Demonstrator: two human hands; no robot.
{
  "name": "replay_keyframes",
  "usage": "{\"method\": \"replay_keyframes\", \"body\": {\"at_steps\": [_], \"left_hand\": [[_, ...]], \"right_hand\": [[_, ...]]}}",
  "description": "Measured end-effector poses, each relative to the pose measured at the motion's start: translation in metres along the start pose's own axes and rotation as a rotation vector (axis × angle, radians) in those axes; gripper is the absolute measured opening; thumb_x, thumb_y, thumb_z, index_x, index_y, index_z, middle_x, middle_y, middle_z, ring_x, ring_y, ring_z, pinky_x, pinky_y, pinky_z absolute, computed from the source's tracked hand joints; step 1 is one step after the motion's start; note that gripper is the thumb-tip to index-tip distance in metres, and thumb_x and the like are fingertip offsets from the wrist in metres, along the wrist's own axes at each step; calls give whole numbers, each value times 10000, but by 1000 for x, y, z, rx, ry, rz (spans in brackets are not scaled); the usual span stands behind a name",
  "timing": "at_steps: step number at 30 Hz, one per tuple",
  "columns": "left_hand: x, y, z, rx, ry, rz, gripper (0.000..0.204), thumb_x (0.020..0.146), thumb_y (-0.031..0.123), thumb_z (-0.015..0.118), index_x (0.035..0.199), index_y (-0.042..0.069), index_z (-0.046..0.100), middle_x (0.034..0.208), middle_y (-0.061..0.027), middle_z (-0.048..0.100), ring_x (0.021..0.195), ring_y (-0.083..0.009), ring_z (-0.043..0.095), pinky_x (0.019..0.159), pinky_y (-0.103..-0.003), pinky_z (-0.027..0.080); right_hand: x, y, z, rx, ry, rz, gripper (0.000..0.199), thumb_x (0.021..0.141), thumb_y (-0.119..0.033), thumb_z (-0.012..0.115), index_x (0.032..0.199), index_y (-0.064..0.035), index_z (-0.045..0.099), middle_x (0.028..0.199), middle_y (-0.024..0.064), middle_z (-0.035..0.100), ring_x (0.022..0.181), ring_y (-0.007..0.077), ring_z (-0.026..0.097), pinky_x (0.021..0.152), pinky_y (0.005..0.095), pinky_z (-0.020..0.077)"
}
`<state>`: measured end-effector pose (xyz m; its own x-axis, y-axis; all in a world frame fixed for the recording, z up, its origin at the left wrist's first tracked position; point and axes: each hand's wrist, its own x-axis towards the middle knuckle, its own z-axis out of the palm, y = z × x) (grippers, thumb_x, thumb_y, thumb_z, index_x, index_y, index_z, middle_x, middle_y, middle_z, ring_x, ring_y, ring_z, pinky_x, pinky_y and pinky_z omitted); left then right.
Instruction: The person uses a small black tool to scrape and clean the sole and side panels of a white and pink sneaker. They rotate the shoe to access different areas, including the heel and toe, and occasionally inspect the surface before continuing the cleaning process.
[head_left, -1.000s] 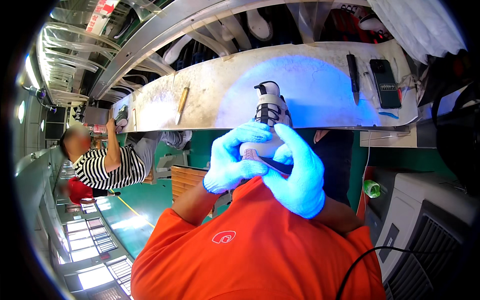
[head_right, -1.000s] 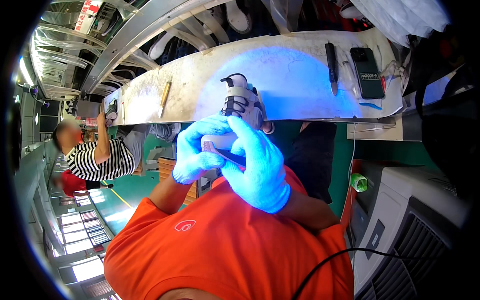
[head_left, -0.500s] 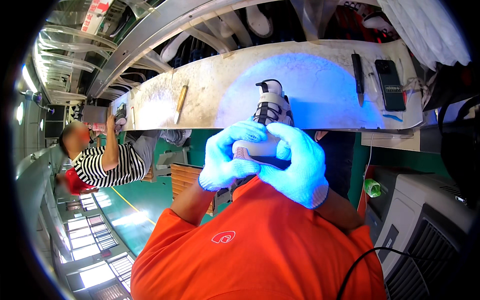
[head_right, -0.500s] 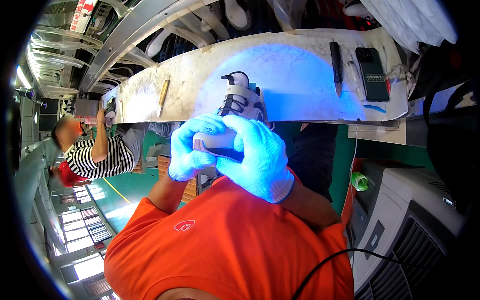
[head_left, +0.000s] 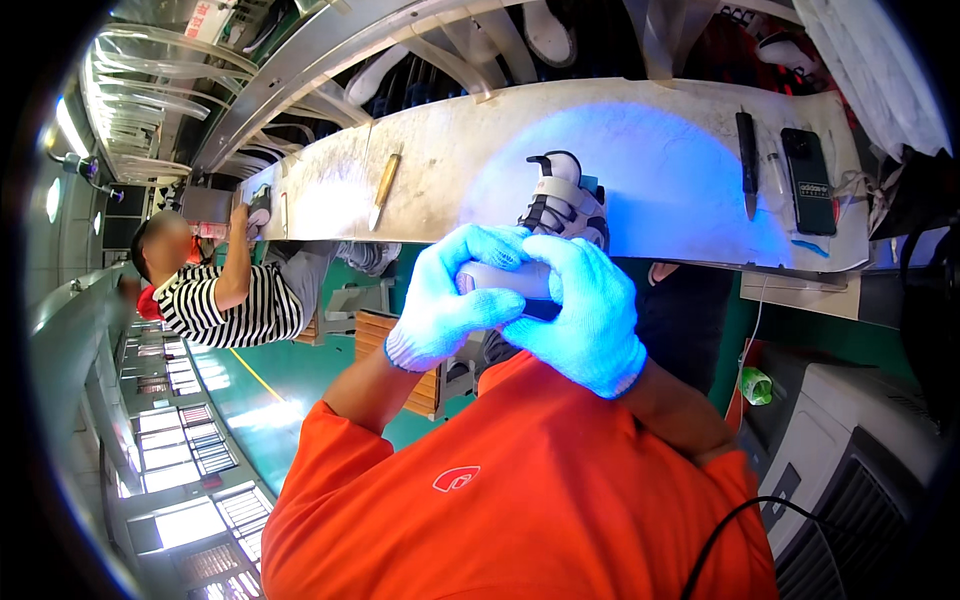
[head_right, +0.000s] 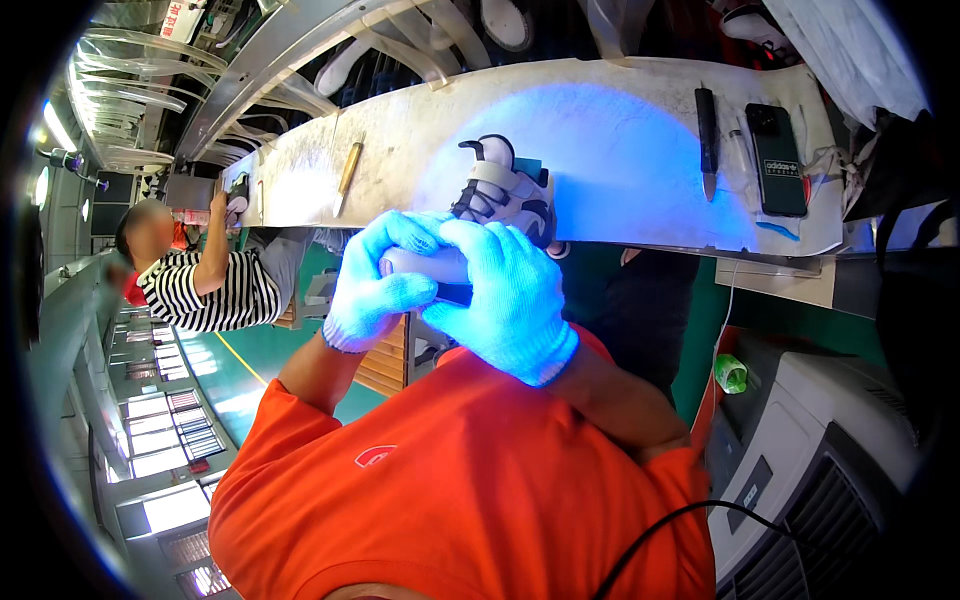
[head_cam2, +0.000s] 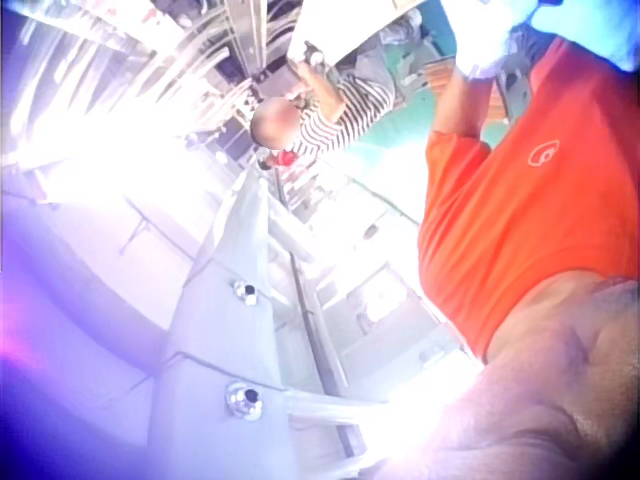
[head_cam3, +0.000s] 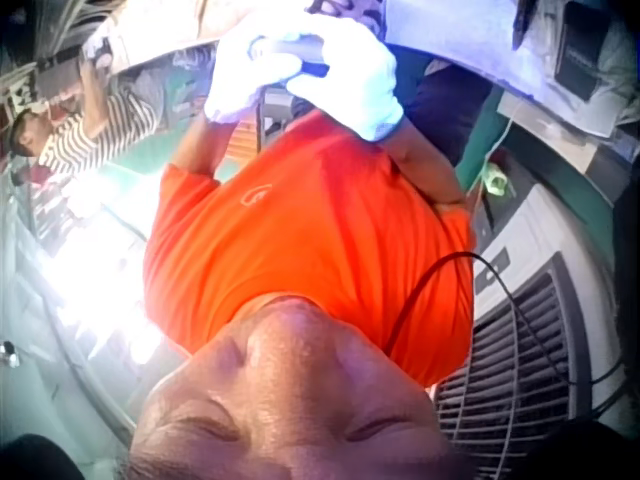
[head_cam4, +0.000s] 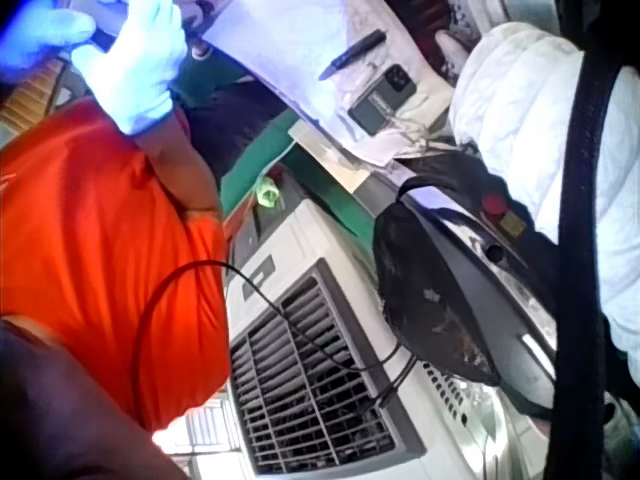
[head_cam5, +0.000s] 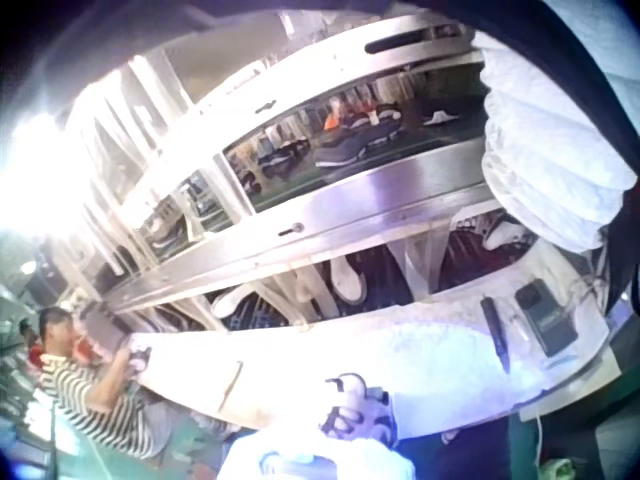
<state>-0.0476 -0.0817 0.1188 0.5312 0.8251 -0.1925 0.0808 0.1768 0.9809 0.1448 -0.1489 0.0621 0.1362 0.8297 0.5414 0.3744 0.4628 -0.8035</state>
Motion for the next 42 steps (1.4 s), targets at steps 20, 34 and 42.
{"method": "replay_keyframes", "body": {"at_steps": [20, 34, 42], "left_hand": [[6, 11, -3, 257, -14, 38, 545, 725, 135, 987, 1198, -9, 757, 1366, -165, 734, 1354, -267, 662, 1194, -444, 497], [20, 23, -11, 282, -37, 10, 493, 749, 138, 983, 1156, -4, 743, 1331, -146, 737, 1295, -239, 679, 1137, -419, 529], [34, 50, 7, 669, -12, -45, 504, 738, 130, 1029, 1106, 0, 710, 1232, -106, 737, 1109, -172, 718, 970, -353, 607]], "right_hand": [[-50, 12, 6, 195, 166, 111, 653, 746, -165, 1035, 1272, -59, 663, 1060, 115, 669, 868, 247, 724, 755, 378, 615], [-18, 33, 8, 170, 122, 42, 662, 732, -159, 1020, 1276, -74, 653, 1079, 129, 675, 908, 314, 715, 756, 413, 597], [1, 36, 7, 246, 28, 171, 649, 753, -186, 1001, 1286, -85, 646, 1130, 136, 674, 998, 341, 713, 810, 460, 599]]}}
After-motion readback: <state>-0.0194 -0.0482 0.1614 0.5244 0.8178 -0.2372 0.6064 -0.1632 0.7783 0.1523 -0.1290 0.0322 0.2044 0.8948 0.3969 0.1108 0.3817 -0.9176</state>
